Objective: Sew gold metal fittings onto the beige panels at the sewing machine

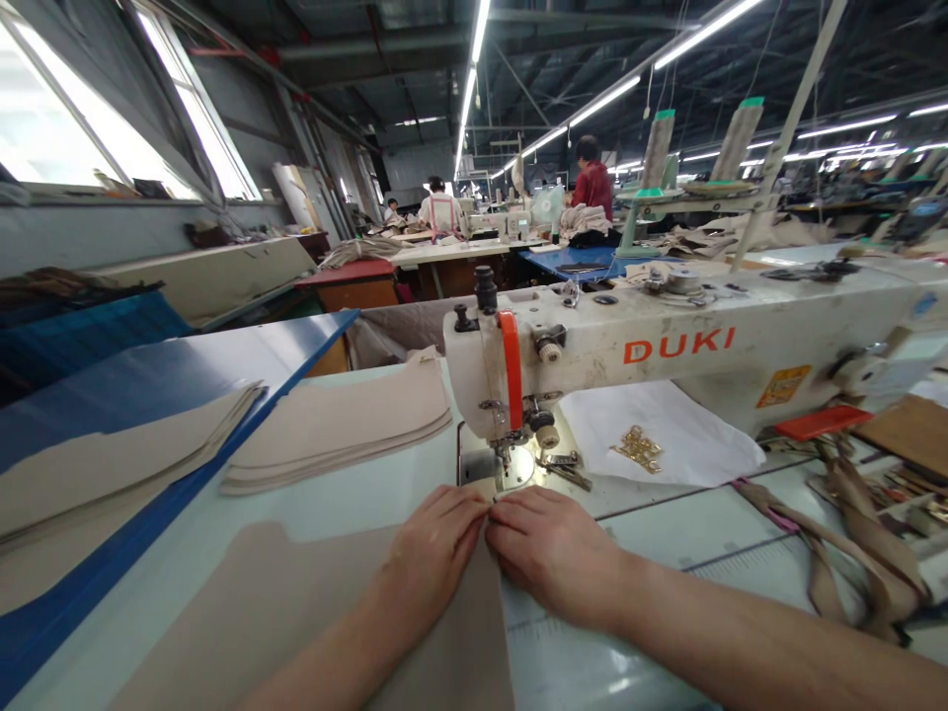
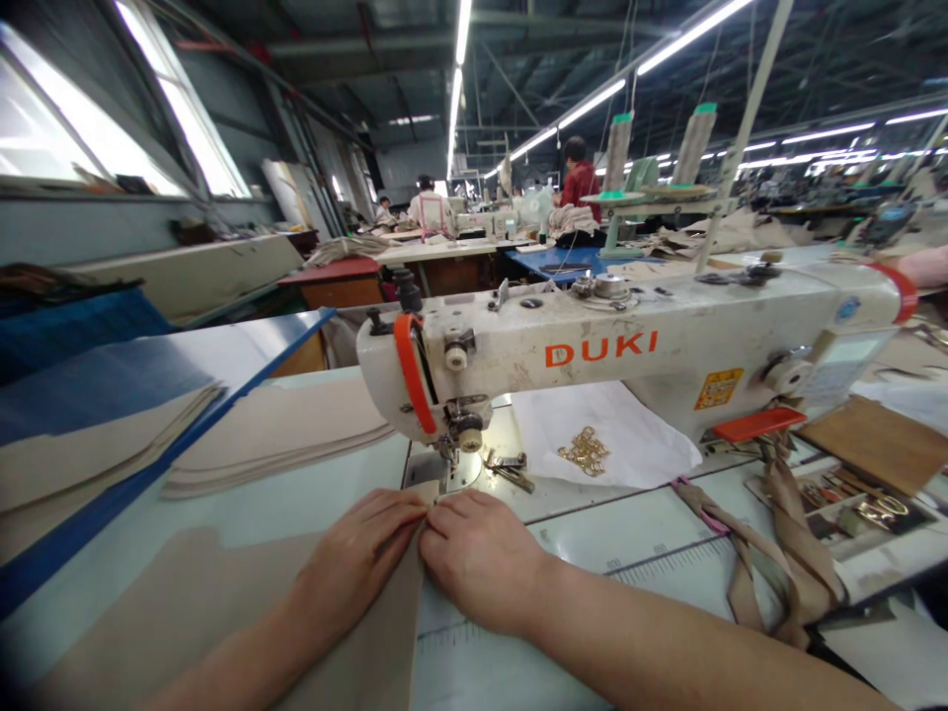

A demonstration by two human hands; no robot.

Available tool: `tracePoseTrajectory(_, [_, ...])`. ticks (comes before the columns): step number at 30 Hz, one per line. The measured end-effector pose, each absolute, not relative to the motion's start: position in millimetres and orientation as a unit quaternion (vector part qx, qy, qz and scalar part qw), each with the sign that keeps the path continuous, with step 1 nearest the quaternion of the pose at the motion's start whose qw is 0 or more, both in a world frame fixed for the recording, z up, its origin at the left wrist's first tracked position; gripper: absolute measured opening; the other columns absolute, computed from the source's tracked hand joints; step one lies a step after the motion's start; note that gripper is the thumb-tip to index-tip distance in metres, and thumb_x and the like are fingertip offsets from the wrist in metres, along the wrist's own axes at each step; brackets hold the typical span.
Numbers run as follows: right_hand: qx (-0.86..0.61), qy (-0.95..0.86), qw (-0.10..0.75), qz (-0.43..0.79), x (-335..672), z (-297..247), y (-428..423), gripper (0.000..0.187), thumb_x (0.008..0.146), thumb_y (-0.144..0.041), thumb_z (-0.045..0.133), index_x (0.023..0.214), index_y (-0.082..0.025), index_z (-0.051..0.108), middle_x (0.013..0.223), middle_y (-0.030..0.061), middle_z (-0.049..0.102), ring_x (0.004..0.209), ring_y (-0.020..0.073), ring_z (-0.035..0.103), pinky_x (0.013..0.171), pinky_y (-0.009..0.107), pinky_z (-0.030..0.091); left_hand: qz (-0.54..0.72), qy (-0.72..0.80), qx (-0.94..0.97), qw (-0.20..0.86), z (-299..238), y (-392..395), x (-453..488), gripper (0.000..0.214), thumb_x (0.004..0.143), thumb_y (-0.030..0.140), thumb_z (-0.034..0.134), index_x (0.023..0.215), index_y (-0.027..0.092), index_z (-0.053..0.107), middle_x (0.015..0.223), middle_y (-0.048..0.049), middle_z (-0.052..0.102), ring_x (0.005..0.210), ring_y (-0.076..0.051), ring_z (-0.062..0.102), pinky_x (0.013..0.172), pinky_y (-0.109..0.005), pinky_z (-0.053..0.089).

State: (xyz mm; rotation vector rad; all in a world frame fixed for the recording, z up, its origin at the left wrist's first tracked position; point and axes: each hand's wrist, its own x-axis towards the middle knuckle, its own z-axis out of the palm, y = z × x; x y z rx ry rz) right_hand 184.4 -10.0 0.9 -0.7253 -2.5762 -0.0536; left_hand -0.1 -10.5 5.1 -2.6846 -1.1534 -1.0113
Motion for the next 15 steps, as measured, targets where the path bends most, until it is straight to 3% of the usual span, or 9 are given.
tracePoseTrajectory(15, [-0.253,-0.947,0.179,-0.084,189,8,4,0.006,0.087,-0.017,0.055,0.085,-0.013,0.059,0.087,0.0052,0.062,0.083,0.0194,0.054,0.078,0.033,0.043,-0.339,-0.365,-0.866,0.025,8,1,9,0.021,0.087,0.016,0.043,0.085,0.019,0.064,0.082,-0.0049,0.069,0.076,-0.018,0.064,0.071,-0.031,0.056])
